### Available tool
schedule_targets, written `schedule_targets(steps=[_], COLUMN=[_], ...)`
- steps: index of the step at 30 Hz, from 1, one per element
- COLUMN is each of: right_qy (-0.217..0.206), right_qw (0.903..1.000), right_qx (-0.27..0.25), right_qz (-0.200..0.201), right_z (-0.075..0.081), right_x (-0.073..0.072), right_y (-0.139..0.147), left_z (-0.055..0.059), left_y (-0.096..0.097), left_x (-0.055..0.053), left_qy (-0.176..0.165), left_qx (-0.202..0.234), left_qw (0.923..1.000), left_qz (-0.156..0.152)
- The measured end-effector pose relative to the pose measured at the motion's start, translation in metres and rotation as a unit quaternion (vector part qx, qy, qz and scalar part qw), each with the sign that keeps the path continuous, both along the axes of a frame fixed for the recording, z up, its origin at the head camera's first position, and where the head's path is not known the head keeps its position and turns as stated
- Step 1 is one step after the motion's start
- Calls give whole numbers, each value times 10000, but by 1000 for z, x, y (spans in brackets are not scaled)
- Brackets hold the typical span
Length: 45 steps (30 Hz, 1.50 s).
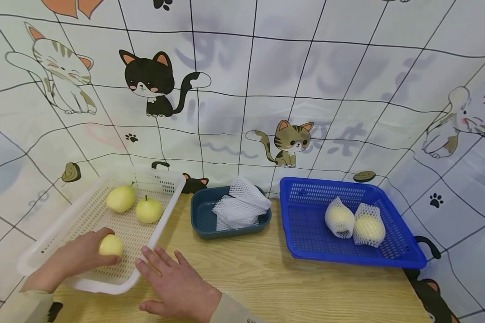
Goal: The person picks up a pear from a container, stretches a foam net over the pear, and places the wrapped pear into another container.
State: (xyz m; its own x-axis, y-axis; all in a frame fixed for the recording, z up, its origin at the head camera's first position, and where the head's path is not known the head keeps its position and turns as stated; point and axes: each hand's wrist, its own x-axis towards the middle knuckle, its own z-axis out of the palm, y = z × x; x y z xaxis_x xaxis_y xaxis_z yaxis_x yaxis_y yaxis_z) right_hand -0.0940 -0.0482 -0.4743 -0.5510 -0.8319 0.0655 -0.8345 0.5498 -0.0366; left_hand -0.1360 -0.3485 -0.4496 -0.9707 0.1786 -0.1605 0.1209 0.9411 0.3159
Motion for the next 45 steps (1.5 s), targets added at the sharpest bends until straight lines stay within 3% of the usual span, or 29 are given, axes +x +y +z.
schedule_targets(steps=[7,12,18,23,27,36,42,45], right_qy=[-1069,-1237,-1259,-1680,-1695,-1038,-1029,-1038], right_qw=[9926,9877,9791,9535,9385,9352,9269,9235], right_qx=[-574,-954,-1540,-2256,-2552,-2795,-2856,-2876], right_qz=[77,-30,-417,-1080,-1594,-1913,-2207,-2319], right_z=[2,12,25,34,37,30,23,19], right_x=[-6,-15,-23,-23,-18,-10,-5,-2], right_y=[15,37,83,123,148,186,202,207], left_z=[17,31,47,53,49,29,5,-4], left_y=[15,34,72,107,131,184,213,225], left_x=[4,8,12,15,18,18,13,11], left_qy=[481,889,1327,1681,1851,2022,2221,1951], left_qx=[-66,110,375,682,999,963,830,767], left_qw=[9981,9947,9901,9834,9764,9627,9398,9334], left_qz=[380,506,258,-99,-487,-1520,-2460,-2912])
